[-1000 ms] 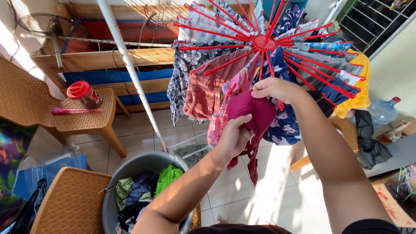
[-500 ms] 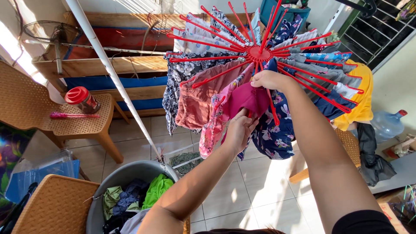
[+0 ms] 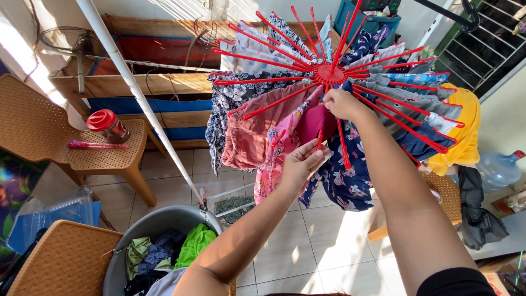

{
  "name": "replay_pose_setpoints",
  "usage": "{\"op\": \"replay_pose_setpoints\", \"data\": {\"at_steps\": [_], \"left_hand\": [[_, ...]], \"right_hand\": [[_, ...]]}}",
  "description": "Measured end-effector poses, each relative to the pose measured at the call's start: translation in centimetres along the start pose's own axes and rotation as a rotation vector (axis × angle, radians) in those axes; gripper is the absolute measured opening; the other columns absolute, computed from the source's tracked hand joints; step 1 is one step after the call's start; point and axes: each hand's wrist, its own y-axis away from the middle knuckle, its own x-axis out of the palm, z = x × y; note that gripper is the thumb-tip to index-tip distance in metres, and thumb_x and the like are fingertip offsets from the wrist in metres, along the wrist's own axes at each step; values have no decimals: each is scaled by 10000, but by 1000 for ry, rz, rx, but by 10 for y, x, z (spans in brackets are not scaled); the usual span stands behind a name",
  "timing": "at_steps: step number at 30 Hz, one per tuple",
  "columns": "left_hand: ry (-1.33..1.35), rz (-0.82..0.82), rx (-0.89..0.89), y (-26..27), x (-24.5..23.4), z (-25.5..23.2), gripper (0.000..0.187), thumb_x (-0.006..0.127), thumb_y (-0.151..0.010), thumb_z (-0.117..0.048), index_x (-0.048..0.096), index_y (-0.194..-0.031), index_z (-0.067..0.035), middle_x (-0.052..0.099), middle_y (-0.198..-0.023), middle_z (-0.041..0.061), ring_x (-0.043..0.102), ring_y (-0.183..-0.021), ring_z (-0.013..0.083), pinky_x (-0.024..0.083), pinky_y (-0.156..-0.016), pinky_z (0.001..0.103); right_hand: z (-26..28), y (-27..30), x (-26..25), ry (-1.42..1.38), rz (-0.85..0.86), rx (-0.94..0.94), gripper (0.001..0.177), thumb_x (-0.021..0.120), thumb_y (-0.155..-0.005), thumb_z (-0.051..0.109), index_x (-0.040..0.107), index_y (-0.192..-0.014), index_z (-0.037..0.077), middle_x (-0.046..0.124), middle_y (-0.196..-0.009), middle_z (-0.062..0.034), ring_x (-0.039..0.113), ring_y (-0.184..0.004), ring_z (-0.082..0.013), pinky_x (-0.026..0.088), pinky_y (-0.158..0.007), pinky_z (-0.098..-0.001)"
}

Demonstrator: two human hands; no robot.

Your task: The recorder is hanging wet clothes on a circular laundry rack and hangers.

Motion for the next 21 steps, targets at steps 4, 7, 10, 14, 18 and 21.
{"op": "replay_pose_setpoints", "data": {"at_steps": [4,7,10,14,18,21], "left_hand": [[-20,50,37,1,-5,3,466,644,-942,52,537,-1396,46,706,-1217,191,712,-1133,250,593,-954,286],[-39,50,55,2,-2,0,396,645,-932,63,519,-1306,28,719,-1174,198,718,-1116,259,599,-886,281],[-37,51,66,2,1,-2,321,643,-942,37,460,-1202,-10,729,-1109,208,745,-1013,271,607,-796,280],[-156,58,146,-2,-4,-2,275,640,-979,-35,398,-1108,-51,724,-914,191,732,-730,243,563,-609,272],[-223,7,238,-6,-8,-3,290,666,-991,-77,386,-1063,-56,682,-746,146,649,-540,196,512,-481,280],[-246,-39,230,-7,-11,-4,308,681,-977,-106,383,-1045,-63,672,-718,138,632,-505,190,493,-442,277]], "right_hand": [[61,59,-30,210,75,-320,453,690,-763,-32,733,-1123,239,635,-1363,-47,496,-1301,-340,399,-1065,-528],[72,73,-28,399,224,-340,469,786,-656,-35,758,-998,285,503,-1454,-9,339,-1422,-283,289,-1076,-554],[62,70,-13,457,104,-492,350,764,-653,-47,785,-833,252,531,-1486,9,362,-1444,-287,316,-1074,-506],[76,79,-11,438,90,-582,286,785,-620,-20,800,-759,229,556,-1460,44,391,-1417,-256,287,-1098,-500],[92,91,-12,364,111,-665,281,784,-591,-19,812,-762,202,561,-1446,41,398,-1417,-238,262,-1115,-463],[113,108,-17,287,158,-626,255,813,-587,10,811,-774,183,564,-1426,59,395,-1397,-217,225,-1109,-474]]}}
